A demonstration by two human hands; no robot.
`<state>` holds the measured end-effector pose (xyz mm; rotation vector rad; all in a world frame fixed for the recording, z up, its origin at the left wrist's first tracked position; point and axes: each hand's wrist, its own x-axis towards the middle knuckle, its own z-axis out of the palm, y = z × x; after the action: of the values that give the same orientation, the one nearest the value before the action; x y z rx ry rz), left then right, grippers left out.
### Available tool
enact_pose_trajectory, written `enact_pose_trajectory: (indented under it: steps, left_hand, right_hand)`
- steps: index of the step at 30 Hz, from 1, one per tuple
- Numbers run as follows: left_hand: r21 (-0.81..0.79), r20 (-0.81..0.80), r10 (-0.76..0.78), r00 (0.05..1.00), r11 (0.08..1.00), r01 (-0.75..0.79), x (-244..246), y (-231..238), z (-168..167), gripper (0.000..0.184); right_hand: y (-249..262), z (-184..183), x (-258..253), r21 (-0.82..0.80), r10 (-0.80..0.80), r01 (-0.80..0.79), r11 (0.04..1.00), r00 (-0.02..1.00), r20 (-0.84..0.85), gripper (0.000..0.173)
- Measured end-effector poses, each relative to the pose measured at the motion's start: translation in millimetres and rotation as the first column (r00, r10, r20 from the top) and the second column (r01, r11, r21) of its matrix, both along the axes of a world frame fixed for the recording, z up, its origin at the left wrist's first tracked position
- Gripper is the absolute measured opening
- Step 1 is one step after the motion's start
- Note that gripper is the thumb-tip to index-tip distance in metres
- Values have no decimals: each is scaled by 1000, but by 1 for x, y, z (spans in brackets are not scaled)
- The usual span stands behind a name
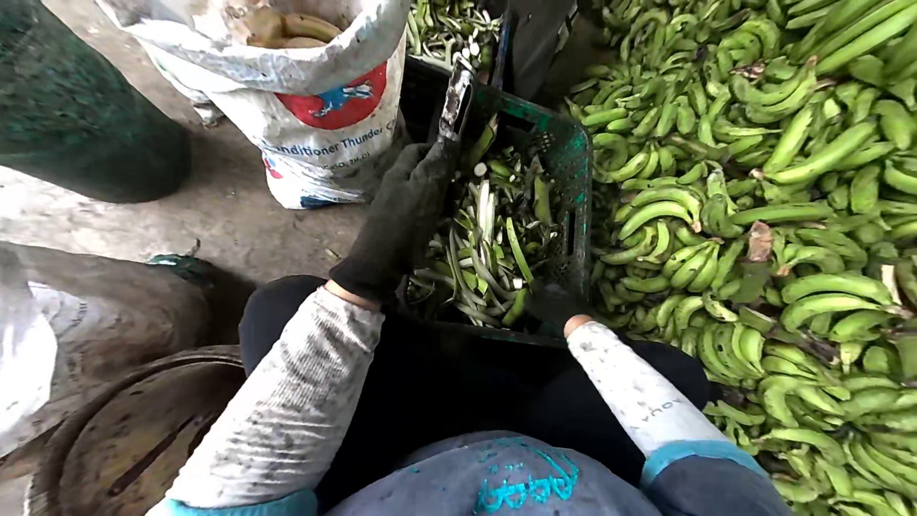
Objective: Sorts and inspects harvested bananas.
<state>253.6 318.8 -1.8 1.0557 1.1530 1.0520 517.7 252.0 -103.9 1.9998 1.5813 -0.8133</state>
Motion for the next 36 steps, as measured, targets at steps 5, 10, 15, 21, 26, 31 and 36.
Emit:
enact_pose_trajectory:
  steps: [5, 10, 15, 21, 26, 31, 36]
  left_hand:
    - [-26, 27, -21, 999, 999, 21, 5, -3, -3, 39]
    - [-46, -29, -25, 999, 999, 24, -1, -17, -4, 43]
    - [-33, -16, -23, 1000, 999, 22, -5, -24, -13, 47]
    - [1, -67, -28, 997, 1000, 28, -7, -20, -28, 50]
    - [26, -152, -118, 981, 992, 123, 2, -35, -17, 45]
    - [56, -174, -232, 957, 968, 245, 44, -42, -24, 47]
    - [185, -140, -373, 917, 900, 395, 78, -62, -40, 54]
  right_hand:
    - [-4, -29, 1, -6, 542, -543, 840, 839, -45, 36]
    - [1, -68, 34, 4, 638, -638, 770, 769, -30, 70]
    - [3, -76, 33, 51, 652, -650, 758, 756, -55, 57]
    - [5, -20, 30, 173, 394, -375, 911, 915, -87, 61]
    - [10, 59, 47, 268, -56, 377, 886, 662, -747, 43]
    - [4, 74, 56, 37, 161, 750, 661, -94, -983, 43]
    - [20, 85, 40, -208, 174, 843, 495, -330, -928, 36]
